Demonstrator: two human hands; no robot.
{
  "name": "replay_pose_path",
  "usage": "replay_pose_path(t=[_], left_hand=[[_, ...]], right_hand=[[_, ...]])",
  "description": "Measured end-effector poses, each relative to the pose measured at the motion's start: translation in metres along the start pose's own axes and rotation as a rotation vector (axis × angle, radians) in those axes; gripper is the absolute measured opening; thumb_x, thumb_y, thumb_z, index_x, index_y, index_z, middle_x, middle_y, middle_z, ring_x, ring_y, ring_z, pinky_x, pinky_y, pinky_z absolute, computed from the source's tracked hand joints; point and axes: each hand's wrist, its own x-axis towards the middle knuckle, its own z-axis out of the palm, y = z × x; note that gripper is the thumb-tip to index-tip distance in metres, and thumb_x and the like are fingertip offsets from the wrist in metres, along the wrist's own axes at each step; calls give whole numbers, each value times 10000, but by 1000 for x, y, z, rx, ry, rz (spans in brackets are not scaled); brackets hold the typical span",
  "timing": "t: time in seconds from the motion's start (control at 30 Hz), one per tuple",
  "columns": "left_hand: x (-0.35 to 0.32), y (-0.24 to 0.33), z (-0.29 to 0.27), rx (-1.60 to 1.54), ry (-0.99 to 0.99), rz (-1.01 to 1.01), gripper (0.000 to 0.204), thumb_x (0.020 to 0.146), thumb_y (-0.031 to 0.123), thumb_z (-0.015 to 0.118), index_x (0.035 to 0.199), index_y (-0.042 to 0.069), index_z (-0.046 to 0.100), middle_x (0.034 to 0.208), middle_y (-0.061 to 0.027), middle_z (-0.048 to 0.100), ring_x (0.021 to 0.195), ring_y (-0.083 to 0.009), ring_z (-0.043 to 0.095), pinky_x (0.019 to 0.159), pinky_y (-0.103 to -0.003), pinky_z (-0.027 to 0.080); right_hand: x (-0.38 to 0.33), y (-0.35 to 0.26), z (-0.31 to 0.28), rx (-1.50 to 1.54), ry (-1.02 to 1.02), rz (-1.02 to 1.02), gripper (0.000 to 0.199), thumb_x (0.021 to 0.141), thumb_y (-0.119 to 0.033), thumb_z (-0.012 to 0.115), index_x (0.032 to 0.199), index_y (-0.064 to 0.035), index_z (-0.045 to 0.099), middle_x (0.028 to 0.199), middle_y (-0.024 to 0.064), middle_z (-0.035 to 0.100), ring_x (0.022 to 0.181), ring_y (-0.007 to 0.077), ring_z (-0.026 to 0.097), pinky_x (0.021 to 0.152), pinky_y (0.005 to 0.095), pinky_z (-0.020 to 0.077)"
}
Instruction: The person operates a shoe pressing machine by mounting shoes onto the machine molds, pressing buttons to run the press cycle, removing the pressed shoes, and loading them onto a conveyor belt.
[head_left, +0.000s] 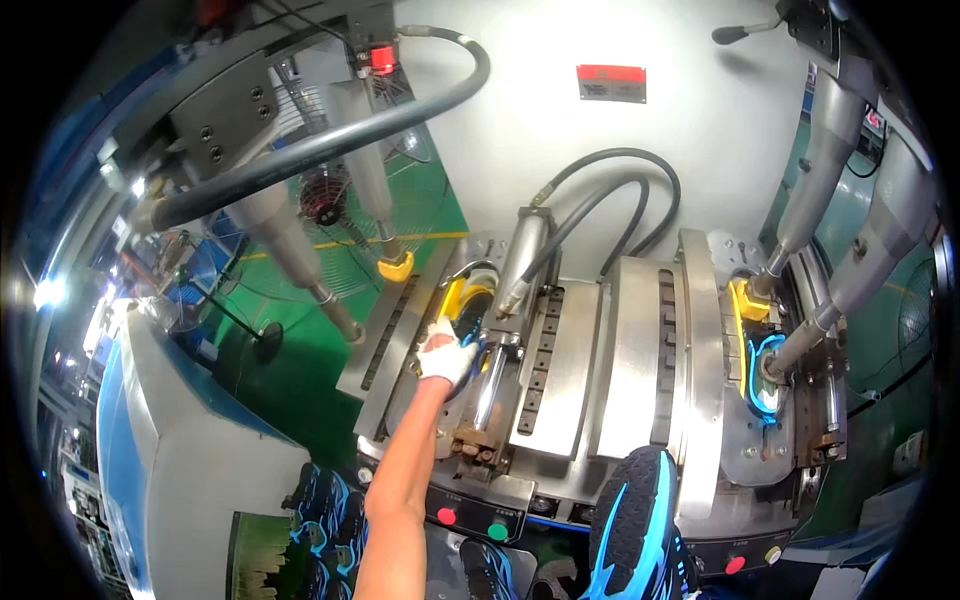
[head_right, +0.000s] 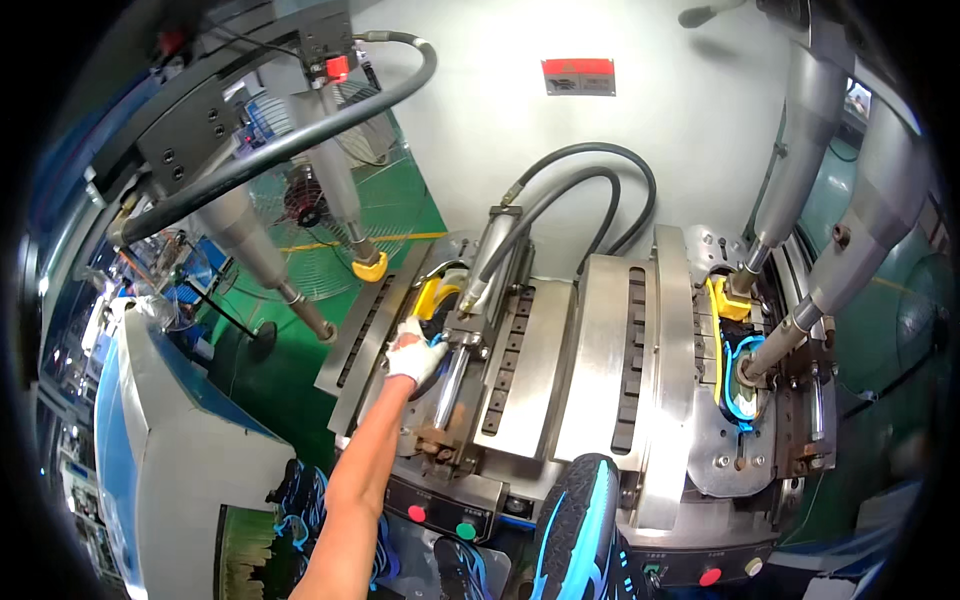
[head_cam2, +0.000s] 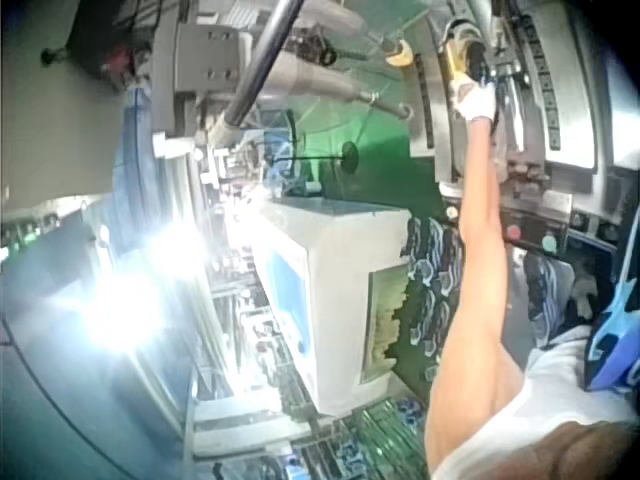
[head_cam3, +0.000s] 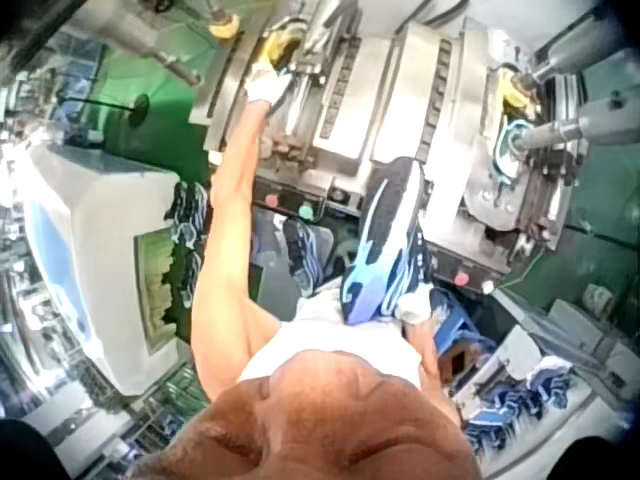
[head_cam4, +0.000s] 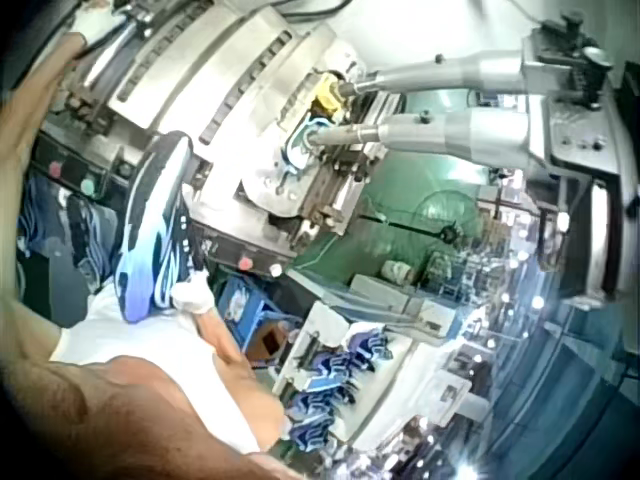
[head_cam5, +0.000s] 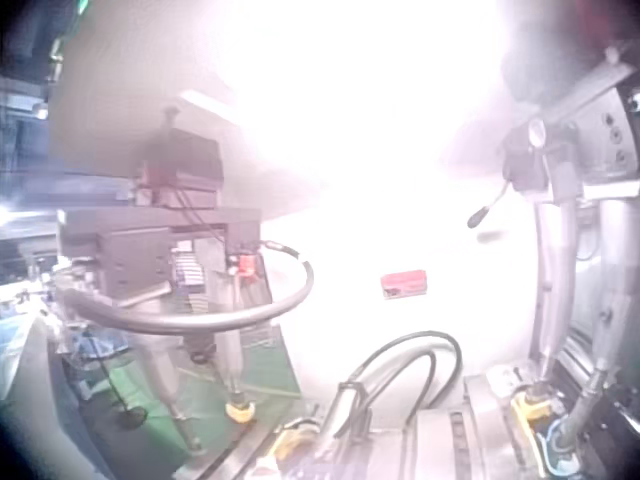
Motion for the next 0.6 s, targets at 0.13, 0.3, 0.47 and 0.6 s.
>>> replay_pose_path(t=[0.13, 0.3, 0.47, 0.6], left_hand=[[24, 3, -45, -9, -69, 31, 784, 767, 476, 790, 1361, 37, 530, 1300, -270, 636, 1246, -420, 607, 1045, -495, 486], [-93, 9, -151, -357, 136, 70, 743, 742, 383, 858, 1313, 9, 566, 1240, -254, 658, 1149, -366, 654, 1001, -439, 514], [-271, -75, -183, -529, 335, 94, 645, 703, 214, 877, 1240, 8, 585, 1144, -179, 679, 1070, -282, 674, 941, -389, 533], [-391, -140, -178, -550, 220, -151, 642, 669, 180, 880, 1215, 10, 588, 1073, -149, 673, 1001, -262, 670, 906, -381, 538]], right_hand=[[8, 6, 7, -43, 46, 6, 710, 745, -175, 898, 1308, 13, 509, 1218, 94, 585, 1063, 199, 571, 901, 352, 469], [36, 13, 40, -116, -51, -38, 512, 771, -141, 864, 1187, 19, 612, 1073, 73, 646, 922, 156, 610, 794, 307, 494], [102, 15, 131, -185, -299, -104, 321, 798, -108, 830, 1066, 25, 714, 927, 53, 708, 780, 113, 649, 688, 262, 519], [186, 3, 257, -302, -341, -219, 259, 871, -95, 757, 1091, 27, 693, 865, 77, 724, 777, 145, 680, 709, 325, 583]])
